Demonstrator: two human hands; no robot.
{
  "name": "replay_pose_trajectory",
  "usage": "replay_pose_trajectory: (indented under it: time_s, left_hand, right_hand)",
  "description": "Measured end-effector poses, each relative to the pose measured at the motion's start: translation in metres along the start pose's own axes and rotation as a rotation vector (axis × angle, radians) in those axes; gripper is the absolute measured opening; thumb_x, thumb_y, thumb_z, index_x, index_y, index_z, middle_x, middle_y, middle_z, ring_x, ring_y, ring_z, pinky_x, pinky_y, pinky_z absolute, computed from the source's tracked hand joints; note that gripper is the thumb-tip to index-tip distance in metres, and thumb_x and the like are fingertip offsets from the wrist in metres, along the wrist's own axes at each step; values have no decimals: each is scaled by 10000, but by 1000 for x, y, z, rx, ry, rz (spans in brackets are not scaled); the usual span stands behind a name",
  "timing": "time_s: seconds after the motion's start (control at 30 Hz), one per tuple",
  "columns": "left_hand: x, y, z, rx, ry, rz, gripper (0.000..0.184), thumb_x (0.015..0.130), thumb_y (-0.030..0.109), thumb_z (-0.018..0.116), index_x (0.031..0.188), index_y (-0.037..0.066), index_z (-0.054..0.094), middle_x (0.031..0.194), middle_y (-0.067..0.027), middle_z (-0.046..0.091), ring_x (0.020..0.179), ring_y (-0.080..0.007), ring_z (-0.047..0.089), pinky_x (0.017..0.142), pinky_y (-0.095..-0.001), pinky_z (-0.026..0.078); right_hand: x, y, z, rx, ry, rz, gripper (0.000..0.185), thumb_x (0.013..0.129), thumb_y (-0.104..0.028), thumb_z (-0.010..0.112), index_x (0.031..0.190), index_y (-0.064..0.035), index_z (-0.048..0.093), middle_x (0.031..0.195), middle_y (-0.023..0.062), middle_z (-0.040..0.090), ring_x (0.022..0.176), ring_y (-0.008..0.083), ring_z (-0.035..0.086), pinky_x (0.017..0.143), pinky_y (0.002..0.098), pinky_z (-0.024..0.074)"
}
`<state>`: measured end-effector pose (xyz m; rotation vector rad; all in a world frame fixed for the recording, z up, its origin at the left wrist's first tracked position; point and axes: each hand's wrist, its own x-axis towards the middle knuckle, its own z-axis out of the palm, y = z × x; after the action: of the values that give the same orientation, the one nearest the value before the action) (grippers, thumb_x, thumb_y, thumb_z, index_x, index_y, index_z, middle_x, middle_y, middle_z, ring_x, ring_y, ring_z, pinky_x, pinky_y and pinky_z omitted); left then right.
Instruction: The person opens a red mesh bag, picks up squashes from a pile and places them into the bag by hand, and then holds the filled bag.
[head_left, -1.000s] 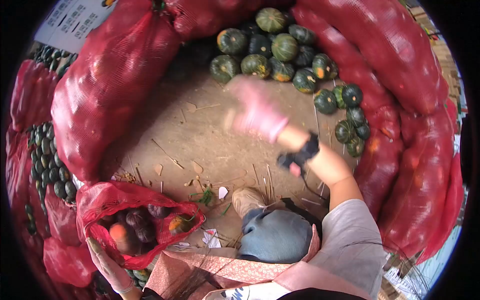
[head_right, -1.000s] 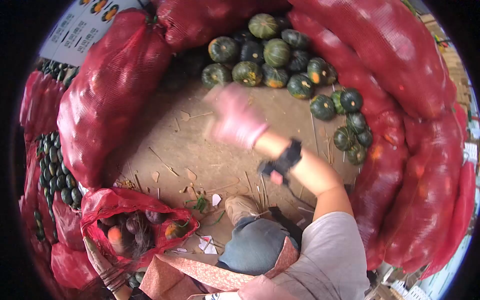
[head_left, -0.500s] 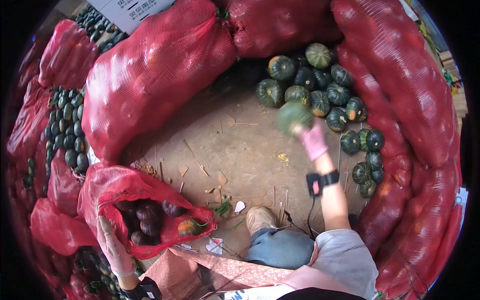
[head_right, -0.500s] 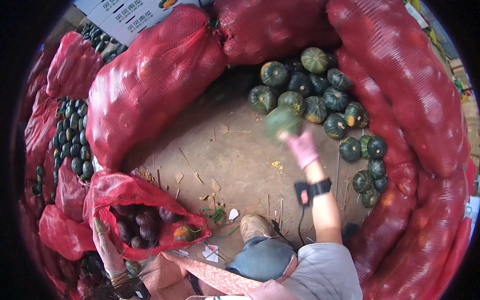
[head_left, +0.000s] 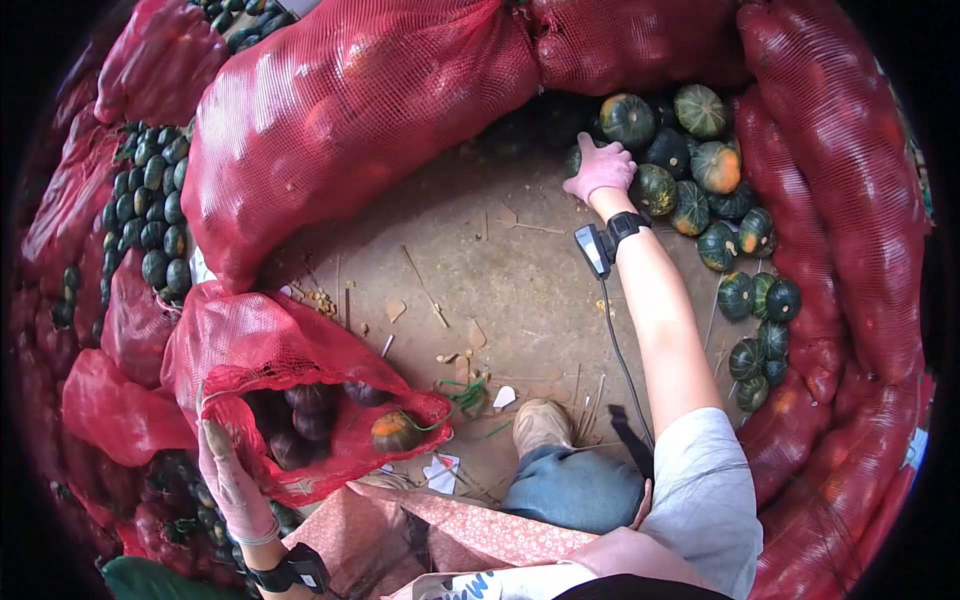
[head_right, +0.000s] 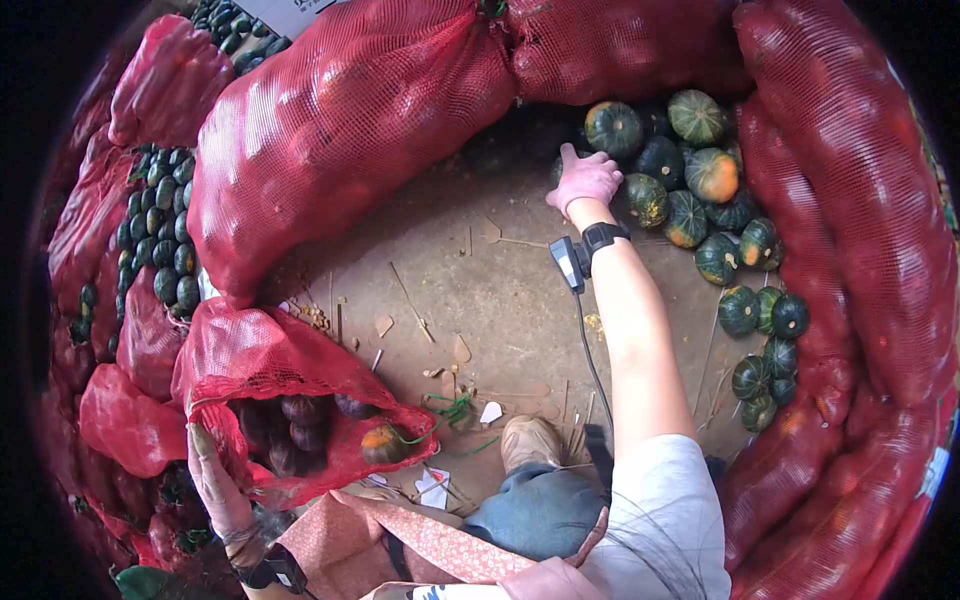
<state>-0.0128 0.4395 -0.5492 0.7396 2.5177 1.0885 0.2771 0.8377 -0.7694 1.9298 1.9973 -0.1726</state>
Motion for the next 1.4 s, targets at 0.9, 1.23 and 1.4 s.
replay_pose_trajectory:
  time_s: [0.9, 1.23, 1.4]
  left_hand:
    - [3, 2, -6, 106, -31, 8, 516, 968, 321, 399, 1312, -64, 382, 1287, -124, 454, 1167, -181, 412, 994, -290, 303]
    - [8, -1, -8, -77, 35, -56, 549, 955, 350, 436, 1327, -50, 378, 1332, -133, 432, 1198, -191, 417, 1026, -311, 291]
    - [1, -6, -13, 218, -52, 185, 346, 965, 195, 415, 1206, -35, 509, 1102, -74, 579, 966, -159, 539, 865, -278, 419]
  right_hand:
    - [-84, -23, -20, 812, -515, -709, 376, 669, -309, 731, 971, -93, 669, 947, 77, 675, 832, 164, 644, 763, 315, 520]
    - [-150, 31, -20, 308, 330, -502, 642, 635, -448, 735, 1140, -120, 511, 1092, 107, 537, 993, 271, 536, 832, 427, 440]
    - [-74, 129, 63, 245, 99, -133, 864, 623, -294, 738, 1359, -261, 288, 1152, 279, 436, 1023, 428, 499, 913, 448, 423]
